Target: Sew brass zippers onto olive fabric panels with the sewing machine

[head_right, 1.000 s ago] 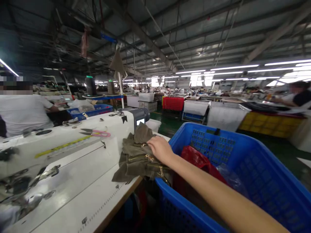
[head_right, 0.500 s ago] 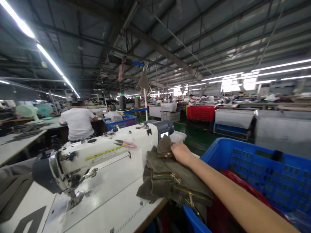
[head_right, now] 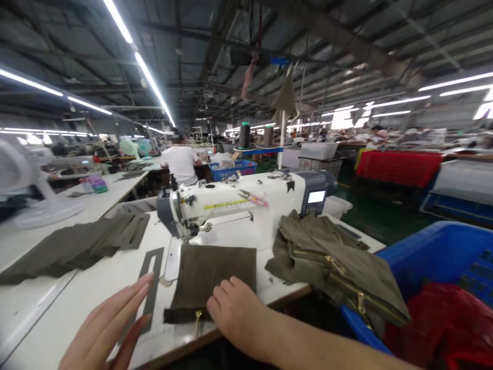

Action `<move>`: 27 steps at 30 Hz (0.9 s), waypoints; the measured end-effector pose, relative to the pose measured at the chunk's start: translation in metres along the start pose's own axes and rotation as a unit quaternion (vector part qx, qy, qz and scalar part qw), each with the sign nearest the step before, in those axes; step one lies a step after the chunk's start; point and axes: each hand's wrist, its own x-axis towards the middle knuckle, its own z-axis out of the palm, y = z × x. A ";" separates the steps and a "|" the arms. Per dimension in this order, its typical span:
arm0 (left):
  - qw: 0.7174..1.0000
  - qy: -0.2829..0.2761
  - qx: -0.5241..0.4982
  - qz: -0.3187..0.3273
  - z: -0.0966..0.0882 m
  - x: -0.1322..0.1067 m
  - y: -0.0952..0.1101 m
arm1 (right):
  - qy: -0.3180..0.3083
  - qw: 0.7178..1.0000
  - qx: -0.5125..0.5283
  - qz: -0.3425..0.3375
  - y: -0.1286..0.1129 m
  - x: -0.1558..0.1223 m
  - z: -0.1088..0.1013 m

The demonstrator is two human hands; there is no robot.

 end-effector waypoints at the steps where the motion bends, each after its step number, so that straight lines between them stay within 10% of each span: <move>1: 0.999 -0.033 0.013 0.028 0.000 -0.001 -0.002 | -0.022 0.999 0.037 0.003 -0.006 0.002 0.012; 7: 0.984 -0.159 -0.067 0.051 0.020 -0.005 -0.012 | -0.036 0.958 0.255 0.127 -0.003 -0.008 0.022; 14: 0.952 -0.272 -0.135 0.026 0.058 0.022 0.012 | 0.019 0.965 0.225 0.133 -0.006 -0.010 0.015; 22: 0.950 -0.148 -0.216 -0.167 0.033 0.052 0.046 | 0.087 0.944 0.167 0.271 0.060 0.023 -0.086; 27: 0.919 -0.160 -0.277 -0.229 0.035 0.015 0.042 | 0.017 0.983 0.138 0.121 0.069 0.072 -0.038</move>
